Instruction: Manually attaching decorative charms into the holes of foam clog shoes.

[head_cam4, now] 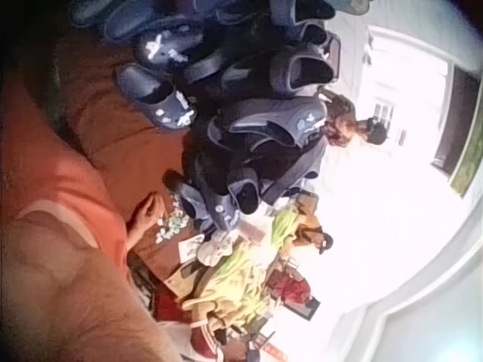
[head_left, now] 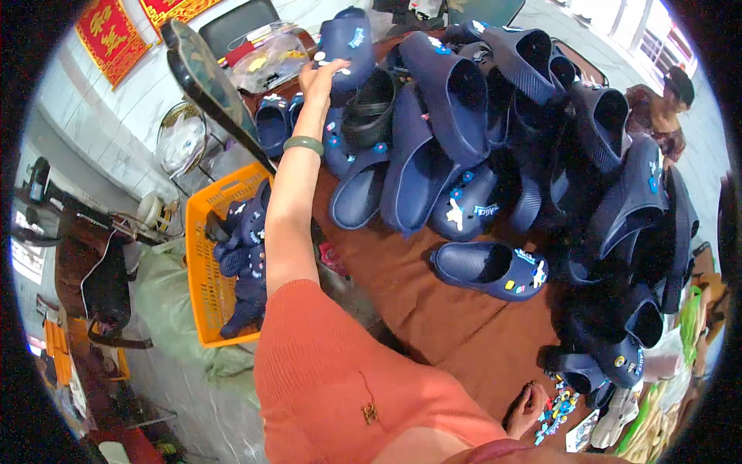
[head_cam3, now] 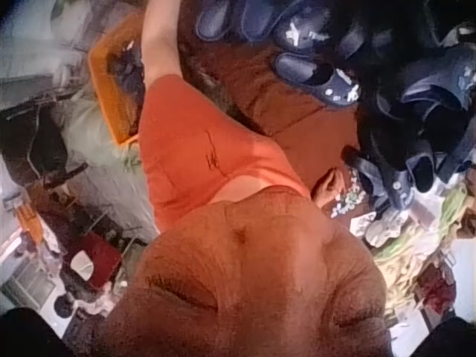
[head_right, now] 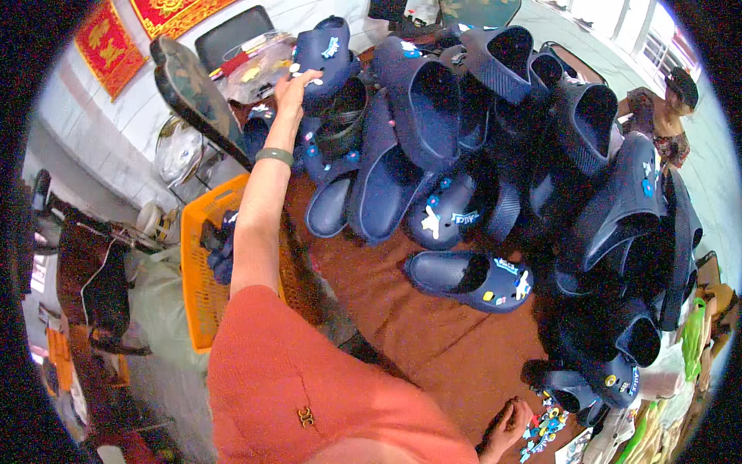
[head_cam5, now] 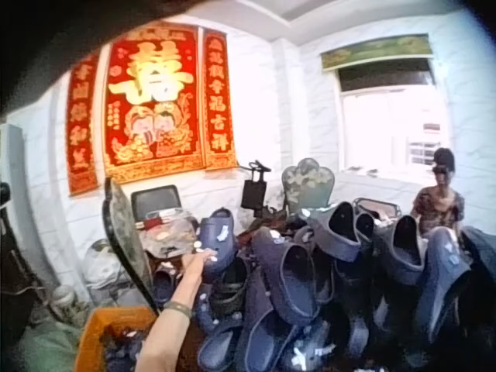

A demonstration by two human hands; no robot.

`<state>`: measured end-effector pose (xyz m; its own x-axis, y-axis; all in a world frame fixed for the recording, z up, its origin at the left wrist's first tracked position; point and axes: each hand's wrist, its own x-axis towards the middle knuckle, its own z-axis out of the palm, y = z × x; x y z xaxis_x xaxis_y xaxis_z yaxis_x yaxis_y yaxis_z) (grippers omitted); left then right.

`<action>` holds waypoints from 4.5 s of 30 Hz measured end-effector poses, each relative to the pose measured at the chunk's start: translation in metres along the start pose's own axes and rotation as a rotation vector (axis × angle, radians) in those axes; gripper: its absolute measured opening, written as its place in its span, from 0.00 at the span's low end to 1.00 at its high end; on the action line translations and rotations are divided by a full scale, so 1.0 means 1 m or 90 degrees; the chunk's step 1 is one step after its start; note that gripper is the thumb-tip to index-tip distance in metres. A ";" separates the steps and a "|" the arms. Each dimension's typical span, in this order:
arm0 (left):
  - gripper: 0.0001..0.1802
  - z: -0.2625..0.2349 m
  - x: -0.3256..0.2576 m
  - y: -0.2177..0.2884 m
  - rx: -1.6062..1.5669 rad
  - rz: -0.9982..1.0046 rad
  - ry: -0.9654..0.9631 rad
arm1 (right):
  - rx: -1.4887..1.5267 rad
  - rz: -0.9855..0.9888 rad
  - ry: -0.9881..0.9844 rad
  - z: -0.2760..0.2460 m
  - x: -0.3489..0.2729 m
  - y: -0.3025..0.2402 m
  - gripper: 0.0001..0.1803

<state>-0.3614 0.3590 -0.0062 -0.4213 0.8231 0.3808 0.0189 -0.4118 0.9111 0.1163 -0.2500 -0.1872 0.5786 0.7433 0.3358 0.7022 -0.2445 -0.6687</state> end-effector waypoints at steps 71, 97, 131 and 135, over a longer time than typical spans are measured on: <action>0.19 0.236 -0.631 0.058 0.083 0.090 -0.839 | -0.425 -0.029 -0.224 -0.048 0.043 0.070 0.21; 0.21 0.218 -0.635 0.022 0.041 0.091 -0.759 | -0.241 -0.101 0.194 -0.066 0.037 0.093 0.05; 0.26 0.195 -0.580 -0.024 -0.183 -0.285 -0.852 | -0.411 -0.172 0.140 -0.059 0.041 0.081 0.10; 0.22 0.190 -0.579 -0.021 -0.225 -0.340 -0.872 | -0.407 -0.138 0.139 -0.058 0.036 0.077 0.10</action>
<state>0.0539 -0.0344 -0.2156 0.8409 0.5381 0.0579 -0.1560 0.1385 0.9780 0.2156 -0.2783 -0.1885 0.4212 0.6914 0.5869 0.8782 -0.4726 -0.0736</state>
